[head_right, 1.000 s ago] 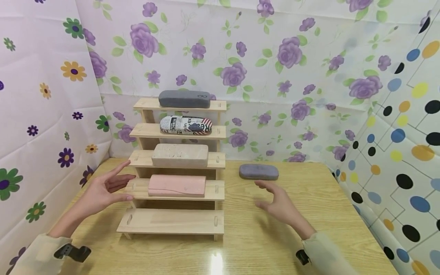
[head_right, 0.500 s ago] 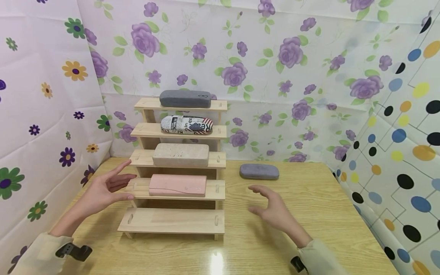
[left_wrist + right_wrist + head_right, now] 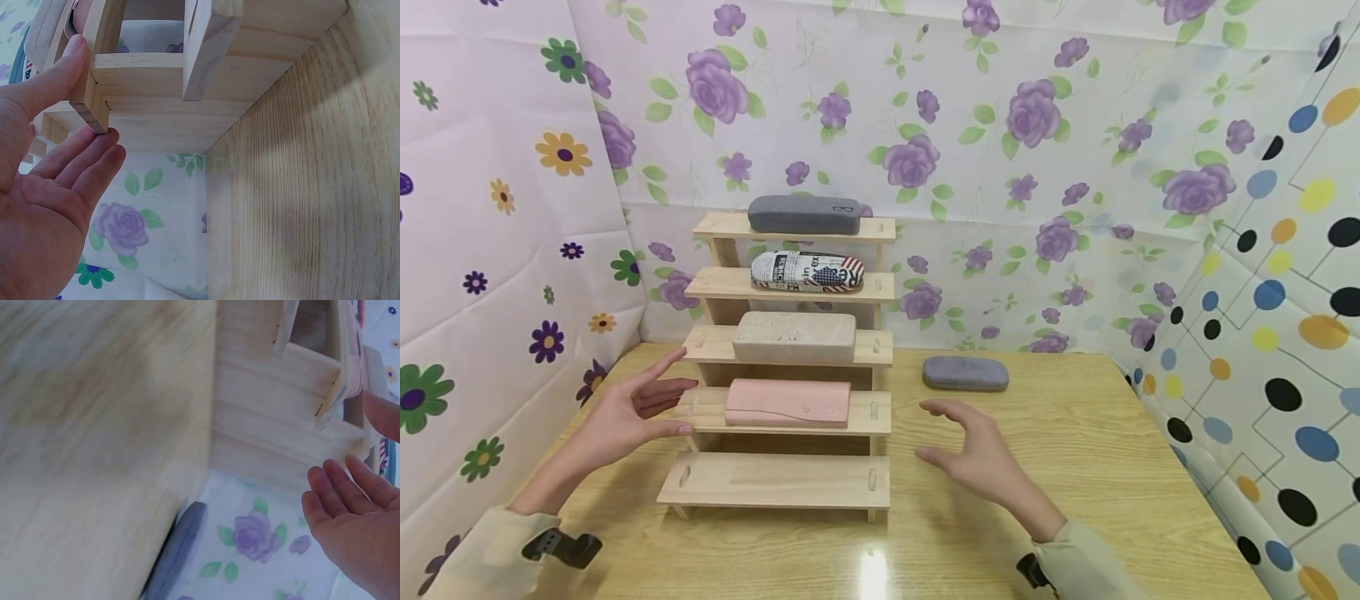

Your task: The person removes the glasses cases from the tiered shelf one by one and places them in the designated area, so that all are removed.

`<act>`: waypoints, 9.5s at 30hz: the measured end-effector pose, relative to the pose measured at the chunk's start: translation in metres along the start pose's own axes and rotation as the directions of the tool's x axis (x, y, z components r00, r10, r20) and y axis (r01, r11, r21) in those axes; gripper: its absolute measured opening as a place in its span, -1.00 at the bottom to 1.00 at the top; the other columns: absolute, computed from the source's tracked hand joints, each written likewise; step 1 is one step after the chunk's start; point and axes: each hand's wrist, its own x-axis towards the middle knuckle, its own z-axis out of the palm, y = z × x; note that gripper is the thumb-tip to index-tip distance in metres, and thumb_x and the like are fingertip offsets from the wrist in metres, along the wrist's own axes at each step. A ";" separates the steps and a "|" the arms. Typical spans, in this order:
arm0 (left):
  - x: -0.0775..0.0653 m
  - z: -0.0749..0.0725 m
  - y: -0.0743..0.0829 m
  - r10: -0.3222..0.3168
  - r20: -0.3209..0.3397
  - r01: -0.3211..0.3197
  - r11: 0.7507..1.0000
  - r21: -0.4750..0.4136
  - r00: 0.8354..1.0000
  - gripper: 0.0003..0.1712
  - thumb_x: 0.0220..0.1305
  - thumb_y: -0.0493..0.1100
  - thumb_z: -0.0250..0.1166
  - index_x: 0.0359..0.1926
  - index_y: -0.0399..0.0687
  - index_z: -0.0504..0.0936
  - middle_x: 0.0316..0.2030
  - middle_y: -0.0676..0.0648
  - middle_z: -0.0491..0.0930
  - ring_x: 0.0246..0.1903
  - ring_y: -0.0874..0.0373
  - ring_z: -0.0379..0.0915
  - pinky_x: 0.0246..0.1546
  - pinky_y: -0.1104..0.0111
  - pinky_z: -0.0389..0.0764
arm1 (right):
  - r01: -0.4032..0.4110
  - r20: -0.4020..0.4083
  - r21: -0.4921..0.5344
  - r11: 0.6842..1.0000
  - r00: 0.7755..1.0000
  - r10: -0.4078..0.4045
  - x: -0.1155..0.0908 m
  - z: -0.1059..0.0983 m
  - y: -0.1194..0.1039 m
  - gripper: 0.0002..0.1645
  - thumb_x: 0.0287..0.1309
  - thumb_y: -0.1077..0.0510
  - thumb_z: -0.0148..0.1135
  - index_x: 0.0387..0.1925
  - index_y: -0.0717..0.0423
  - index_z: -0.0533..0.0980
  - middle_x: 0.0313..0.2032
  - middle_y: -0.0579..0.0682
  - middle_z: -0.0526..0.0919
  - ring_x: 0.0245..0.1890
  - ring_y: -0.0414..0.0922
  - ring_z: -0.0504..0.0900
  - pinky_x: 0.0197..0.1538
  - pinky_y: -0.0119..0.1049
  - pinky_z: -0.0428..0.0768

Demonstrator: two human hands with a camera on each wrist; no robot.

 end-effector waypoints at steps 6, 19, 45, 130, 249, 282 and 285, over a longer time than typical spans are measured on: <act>0.000 0.000 0.000 0.001 0.004 -0.001 1.000 -0.007 1.000 0.26 0.08 -0.26 0.67 0.68 0.23 0.15 0.25 -0.31 0.61 0.24 -0.23 0.55 0.22 0.26 0.62 | 0.034 0.000 -0.004 0.999 0.999 -0.034 0.010 0.007 -0.017 -0.26 0.15 0.20 0.62 0.36 0.06 0.55 0.26 -0.03 0.64 0.24 0.05 0.59 0.29 0.19 0.60; 0.000 0.001 -0.002 -0.003 0.001 0.003 1.000 -0.003 1.000 0.24 0.10 -0.26 0.66 0.68 0.24 0.16 0.25 -0.29 0.62 0.24 -0.22 0.55 0.21 0.28 0.63 | 0.082 0.034 0.023 0.996 0.996 -0.083 0.031 0.026 -0.037 -0.25 0.13 0.17 0.63 0.35 0.09 0.55 0.28 -0.06 0.63 0.28 0.06 0.57 0.33 0.16 0.56; -0.001 0.001 -0.001 0.020 -0.007 -0.020 1.000 -0.012 1.000 0.25 0.08 -0.29 0.66 0.69 0.16 0.15 0.25 -0.33 0.61 0.24 -0.24 0.54 0.21 0.36 0.62 | 0.112 0.088 0.015 0.994 0.990 -0.113 0.066 0.051 -0.054 -0.27 0.14 0.11 0.64 0.33 0.05 0.57 0.23 -0.06 0.65 0.22 -0.03 0.64 0.36 0.01 0.58; -0.001 0.001 -0.004 0.022 -0.004 -0.022 0.999 -0.037 1.000 0.25 0.09 -0.30 0.66 0.68 0.19 0.15 0.25 -0.32 0.60 0.26 -0.23 0.51 0.21 0.41 0.61 | 0.064 0.126 0.052 0.997 0.990 -0.070 0.083 0.072 -0.062 -0.18 0.00 0.18 0.71 0.32 0.14 0.57 0.15 0.03 0.69 0.04 -0.10 0.67 0.08 -0.13 0.70; -0.002 0.001 -0.003 0.017 0.001 -0.017 0.999 -0.027 1.000 0.25 0.09 -0.27 0.66 0.69 0.21 0.14 0.25 -0.31 0.60 0.25 -0.21 0.53 0.24 0.25 0.61 | 0.050 0.028 0.377 0.925 0.997 -0.066 0.016 0.012 -0.017 -0.21 0.04 0.29 0.67 0.33 0.15 0.57 0.23 0.09 0.66 0.28 -0.01 0.58 0.39 -0.40 0.48; -0.002 0.001 -0.003 0.016 0.001 -0.016 1.000 -0.023 1.000 0.23 0.11 -0.26 0.65 0.69 0.21 0.15 0.26 -0.30 0.61 0.26 -0.21 0.52 0.24 0.27 0.61 | 0.054 0.010 0.341 0.938 0.998 -0.061 -0.019 -0.061 0.017 -0.25 0.16 0.44 0.52 0.39 0.24 0.50 0.25 0.24 0.60 0.16 -0.08 0.63 0.13 -0.42 0.64; -0.002 0.001 -0.003 0.017 0.000 -0.017 1.000 -0.024 1.000 0.23 0.11 -0.27 0.65 0.68 0.20 0.15 0.25 -0.30 0.61 0.26 -0.20 0.53 0.23 0.29 0.61 | 0.045 0.006 0.327 0.944 0.999 -0.050 -0.022 -0.067 0.023 -0.25 0.16 0.44 0.52 0.38 0.23 0.50 0.25 0.23 0.59 0.17 -0.09 0.63 0.14 -0.43 0.64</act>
